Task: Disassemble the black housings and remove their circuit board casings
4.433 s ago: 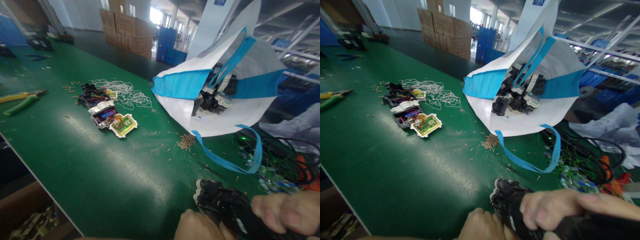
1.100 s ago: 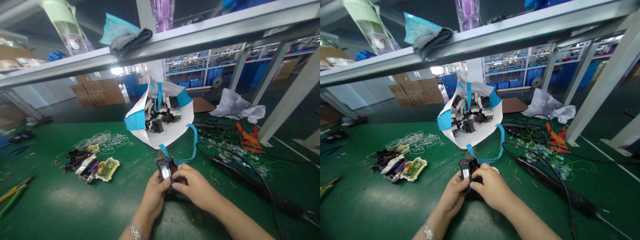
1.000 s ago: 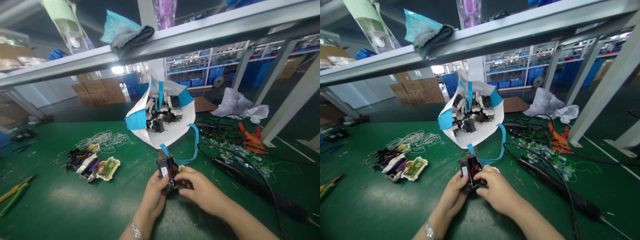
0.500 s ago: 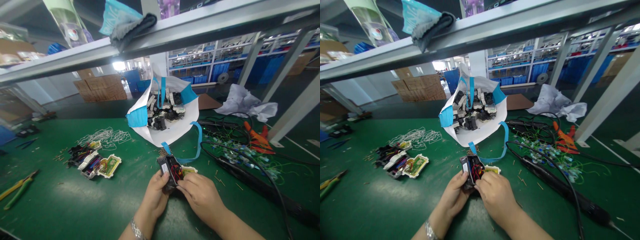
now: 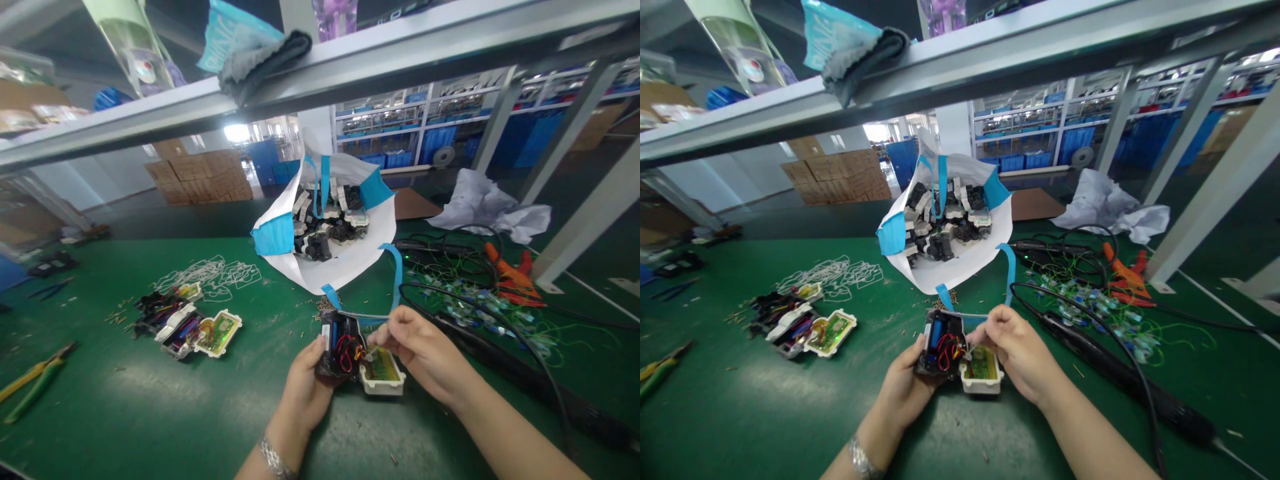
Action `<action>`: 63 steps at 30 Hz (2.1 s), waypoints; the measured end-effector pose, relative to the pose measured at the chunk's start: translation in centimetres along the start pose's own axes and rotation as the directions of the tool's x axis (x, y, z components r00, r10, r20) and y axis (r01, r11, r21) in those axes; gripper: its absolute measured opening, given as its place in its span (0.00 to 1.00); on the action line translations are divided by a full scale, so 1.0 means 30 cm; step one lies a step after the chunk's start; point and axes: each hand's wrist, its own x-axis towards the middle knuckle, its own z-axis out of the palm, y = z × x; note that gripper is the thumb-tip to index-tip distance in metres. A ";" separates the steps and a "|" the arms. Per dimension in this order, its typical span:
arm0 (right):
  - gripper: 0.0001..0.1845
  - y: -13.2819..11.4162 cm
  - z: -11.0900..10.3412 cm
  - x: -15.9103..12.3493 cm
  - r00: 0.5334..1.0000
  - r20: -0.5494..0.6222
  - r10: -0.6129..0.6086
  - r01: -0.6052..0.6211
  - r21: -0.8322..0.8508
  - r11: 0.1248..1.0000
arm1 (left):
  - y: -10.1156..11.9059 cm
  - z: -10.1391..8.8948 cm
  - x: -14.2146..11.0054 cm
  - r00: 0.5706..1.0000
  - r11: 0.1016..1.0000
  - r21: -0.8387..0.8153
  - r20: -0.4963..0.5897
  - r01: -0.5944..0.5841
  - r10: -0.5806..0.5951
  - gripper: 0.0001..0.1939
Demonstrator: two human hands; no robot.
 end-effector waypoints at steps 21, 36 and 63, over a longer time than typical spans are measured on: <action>0.08 -0.007 -0.031 0.001 0.960 -0.055 0.273 -0.279 -0.200 0.939 | 0.143 -0.028 -0.033 0.901 0.617 0.732 -0.012 -0.288 0.434 0.21; 0.21 0.133 0.065 0.003 0.962 -0.065 0.265 -0.267 -0.038 0.963 | 0.074 0.027 -0.107 0.599 -0.326 0.757 0.650 -0.567 0.468 0.10; 0.15 0.175 0.101 -0.023 0.979 0.068 0.194 -0.060 -0.808 0.586 | 0.019 0.002 -0.193 0.894 -0.629 0.736 0.073 0.251 0.442 0.16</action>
